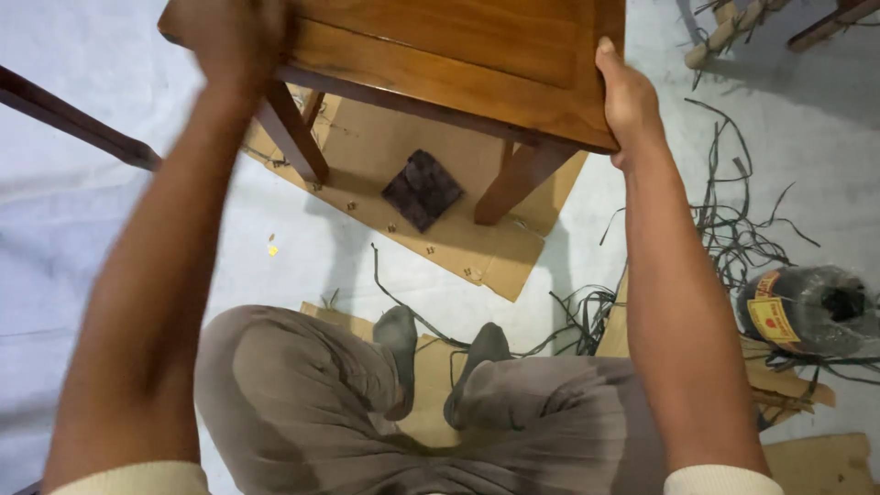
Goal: Sanding the surface of a wooden chair and then wrapping the legs with cardboard and plastic strips for packing.
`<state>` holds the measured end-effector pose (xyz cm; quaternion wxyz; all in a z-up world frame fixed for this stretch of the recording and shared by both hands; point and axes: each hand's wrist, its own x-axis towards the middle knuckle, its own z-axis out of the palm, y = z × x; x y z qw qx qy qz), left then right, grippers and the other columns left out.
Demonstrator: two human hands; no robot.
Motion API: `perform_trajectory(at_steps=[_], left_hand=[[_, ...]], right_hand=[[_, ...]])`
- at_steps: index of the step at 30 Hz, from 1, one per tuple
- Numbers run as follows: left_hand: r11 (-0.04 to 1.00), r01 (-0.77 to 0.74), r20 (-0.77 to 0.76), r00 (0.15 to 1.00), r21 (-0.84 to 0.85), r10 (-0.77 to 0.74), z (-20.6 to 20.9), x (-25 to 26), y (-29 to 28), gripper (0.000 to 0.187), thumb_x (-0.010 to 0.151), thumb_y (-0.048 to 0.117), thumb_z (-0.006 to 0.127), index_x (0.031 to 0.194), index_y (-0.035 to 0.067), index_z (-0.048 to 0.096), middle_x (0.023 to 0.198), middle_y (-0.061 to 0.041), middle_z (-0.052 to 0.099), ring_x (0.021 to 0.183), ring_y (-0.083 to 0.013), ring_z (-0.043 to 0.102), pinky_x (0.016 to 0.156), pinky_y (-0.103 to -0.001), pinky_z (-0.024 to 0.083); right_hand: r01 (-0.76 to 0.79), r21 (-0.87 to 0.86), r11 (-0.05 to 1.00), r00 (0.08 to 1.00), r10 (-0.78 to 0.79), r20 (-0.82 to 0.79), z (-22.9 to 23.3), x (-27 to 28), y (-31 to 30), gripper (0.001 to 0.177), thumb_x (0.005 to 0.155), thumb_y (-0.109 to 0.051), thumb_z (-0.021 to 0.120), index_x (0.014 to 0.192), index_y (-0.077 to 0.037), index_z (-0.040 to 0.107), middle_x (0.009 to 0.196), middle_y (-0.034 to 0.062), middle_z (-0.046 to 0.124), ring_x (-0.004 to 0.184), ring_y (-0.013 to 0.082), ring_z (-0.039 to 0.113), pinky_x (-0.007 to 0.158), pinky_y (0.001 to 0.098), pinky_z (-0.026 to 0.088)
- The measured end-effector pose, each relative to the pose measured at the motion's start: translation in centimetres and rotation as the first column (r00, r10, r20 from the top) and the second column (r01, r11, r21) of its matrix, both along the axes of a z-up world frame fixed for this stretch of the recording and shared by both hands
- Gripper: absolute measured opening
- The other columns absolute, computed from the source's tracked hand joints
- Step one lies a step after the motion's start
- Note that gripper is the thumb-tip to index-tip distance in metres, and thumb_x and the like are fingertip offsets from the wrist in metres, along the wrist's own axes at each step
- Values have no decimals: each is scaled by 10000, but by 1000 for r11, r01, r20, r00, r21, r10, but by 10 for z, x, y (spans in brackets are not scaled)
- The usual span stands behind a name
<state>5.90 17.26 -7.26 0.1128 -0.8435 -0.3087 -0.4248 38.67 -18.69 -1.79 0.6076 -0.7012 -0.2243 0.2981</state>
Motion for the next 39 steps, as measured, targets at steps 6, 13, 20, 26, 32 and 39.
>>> perform_trajectory(at_steps=[6,13,20,26,32,39], left_hand=[[803,534,241,843,-264,-481,60,93,-170,294,1065,389,713,1070,100,768,949,-147,738,847,-366,704,752,-477,537],[941,270,365,913,-206,-182,61,140,-210,448,975,453,704,682,115,687,715,-90,692,652,-319,671,570,-462,498],[946,306,399,859,103,-322,62,133,-206,444,980,278,742,593,142,573,604,-37,525,540,-242,573,491,-395,431],[934,330,417,836,137,-356,60,143,-189,443,984,263,735,594,140,567,608,-28,505,539,-222,560,494,-389,420],[910,384,373,830,157,-415,49,141,-169,460,1007,344,700,608,144,591,616,-31,510,567,-224,582,511,-390,448],[905,405,334,842,129,-424,47,138,-165,487,1036,376,671,605,158,612,601,-20,538,544,-214,589,485,-383,444]], right_hand=[[-32,50,998,985,40,-170,-1,-3,-1,596,971,-482,630,1333,-10,652,1292,91,737,1107,195,740,916,323,594],[-95,191,977,969,135,-208,-14,8,0,592,994,-449,624,1363,14,609,1322,116,708,1139,217,724,965,357,603],[-12,134,991,974,42,-221,-2,6,11,587,1013,-429,592,1351,51,606,1300,147,708,1094,236,729,895,367,620],[-16,197,980,970,63,-233,-16,26,25,593,1018,-440,578,1346,53,600,1301,131,710,1113,234,730,916,366,622],[7,234,972,988,29,-151,-60,52,34,561,1063,-445,597,1279,71,634,1187,112,694,1042,223,684,910,385,598],[45,224,974,984,-4,-178,-37,25,32,510,1028,-443,563,1161,40,658,1082,115,718,936,233,733,832,434,648]])
